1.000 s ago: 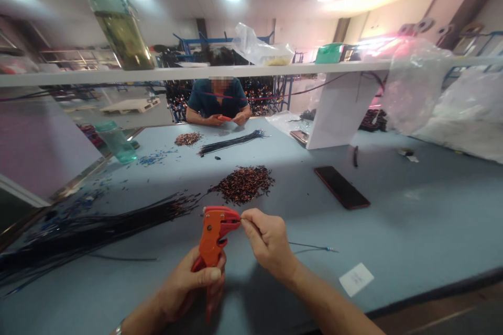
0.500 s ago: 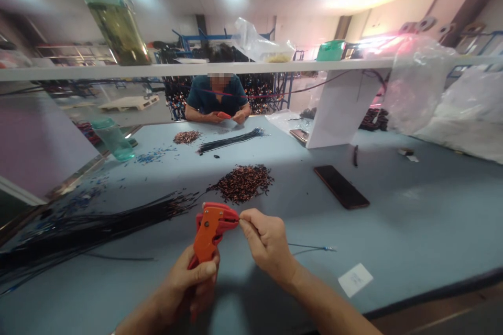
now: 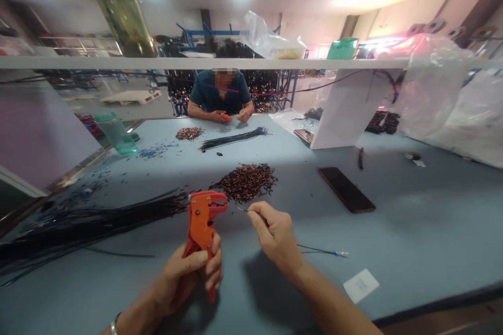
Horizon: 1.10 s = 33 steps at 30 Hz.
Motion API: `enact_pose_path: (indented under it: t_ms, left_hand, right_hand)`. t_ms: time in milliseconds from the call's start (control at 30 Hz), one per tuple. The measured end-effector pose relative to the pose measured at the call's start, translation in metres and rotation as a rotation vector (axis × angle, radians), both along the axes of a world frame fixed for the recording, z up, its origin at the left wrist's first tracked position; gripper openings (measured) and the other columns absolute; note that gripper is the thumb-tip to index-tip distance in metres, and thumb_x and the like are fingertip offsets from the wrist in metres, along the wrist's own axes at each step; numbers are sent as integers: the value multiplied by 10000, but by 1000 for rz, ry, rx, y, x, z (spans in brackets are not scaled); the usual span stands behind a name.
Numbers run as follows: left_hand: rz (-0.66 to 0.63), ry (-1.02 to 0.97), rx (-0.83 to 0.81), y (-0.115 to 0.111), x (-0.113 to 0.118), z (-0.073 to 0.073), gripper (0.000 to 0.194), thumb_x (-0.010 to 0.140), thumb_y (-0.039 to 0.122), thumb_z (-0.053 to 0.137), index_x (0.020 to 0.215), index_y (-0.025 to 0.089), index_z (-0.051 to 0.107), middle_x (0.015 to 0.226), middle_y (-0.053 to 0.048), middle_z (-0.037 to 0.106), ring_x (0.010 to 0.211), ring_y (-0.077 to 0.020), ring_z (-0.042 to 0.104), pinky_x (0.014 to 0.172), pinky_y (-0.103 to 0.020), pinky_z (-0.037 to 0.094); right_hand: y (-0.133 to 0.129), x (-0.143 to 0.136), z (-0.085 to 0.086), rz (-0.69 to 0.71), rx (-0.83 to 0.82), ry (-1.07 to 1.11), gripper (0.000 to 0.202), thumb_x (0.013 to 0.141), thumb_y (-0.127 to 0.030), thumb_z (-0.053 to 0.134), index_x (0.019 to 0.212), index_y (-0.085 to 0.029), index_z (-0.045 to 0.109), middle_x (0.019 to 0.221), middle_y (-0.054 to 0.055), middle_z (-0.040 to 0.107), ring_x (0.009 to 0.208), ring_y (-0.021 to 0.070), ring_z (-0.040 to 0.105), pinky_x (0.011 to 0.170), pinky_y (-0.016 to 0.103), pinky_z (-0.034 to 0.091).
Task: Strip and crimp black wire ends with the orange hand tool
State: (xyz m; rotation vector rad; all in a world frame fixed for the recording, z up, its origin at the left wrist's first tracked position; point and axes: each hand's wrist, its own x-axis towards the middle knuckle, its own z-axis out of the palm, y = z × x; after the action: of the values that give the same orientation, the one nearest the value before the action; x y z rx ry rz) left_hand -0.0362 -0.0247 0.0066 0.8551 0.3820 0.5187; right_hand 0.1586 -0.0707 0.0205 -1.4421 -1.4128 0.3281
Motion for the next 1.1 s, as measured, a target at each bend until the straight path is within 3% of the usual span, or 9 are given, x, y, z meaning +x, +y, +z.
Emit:
enact_pose_path:
  t_ms: [233,533,733,900,1000,1100]
  left_hand:
    - [139,-20,61,9,-2,4,246,765,284,661,946,158,552,751,-21,569,681,-164,566,688,-334,467]
    - [215,38,29,9,-3,3,266,770,232,634,1009,161,541,788,-31,583,711,-171,574,700,-330,477]
    - [314,215,313,12,-5,4,303,768,276,678,1019,172,544,843,-29,583,726,-159,557,668,-299,481]
    - [281,288,515,9,-8,-1,295,808,354,646,1007,159,551,860,-34,567,746,-151,537,695,-288,456]
    - [253,277,584,8,-8,-3,293,821,365,629,1009,155,549,859,-38,558,752,-148,521,697,-283,447]
    - [213,236,574,6,-7,-3,306,830,356,615,1044,153,535,866,-46,571,760,-152,526,709,-291,452]
  right_hand:
    - [1,1,-3,16,-13,-44,208,891,-296,480,769,-180,603,530,-53,431,460,96,384,459,203,330]
    - [-1,-5,-5,93,-89,-120,195,911,-284,456,834,-183,605,558,-46,490,485,103,431,487,207,346]
    - [1,-4,-4,102,-154,-15,185,900,-299,449,789,-194,554,588,-45,458,532,112,425,528,214,348]
    - [3,-5,-4,199,-280,177,195,853,-318,484,728,-186,555,592,-39,454,528,108,410,508,218,343]
    - [3,-6,-3,258,-298,290,189,834,-341,523,759,-178,583,606,-35,468,515,105,412,483,218,348]
    - [0,-8,0,263,-208,291,178,841,-328,553,768,-176,611,634,-25,477,532,106,421,487,222,353]
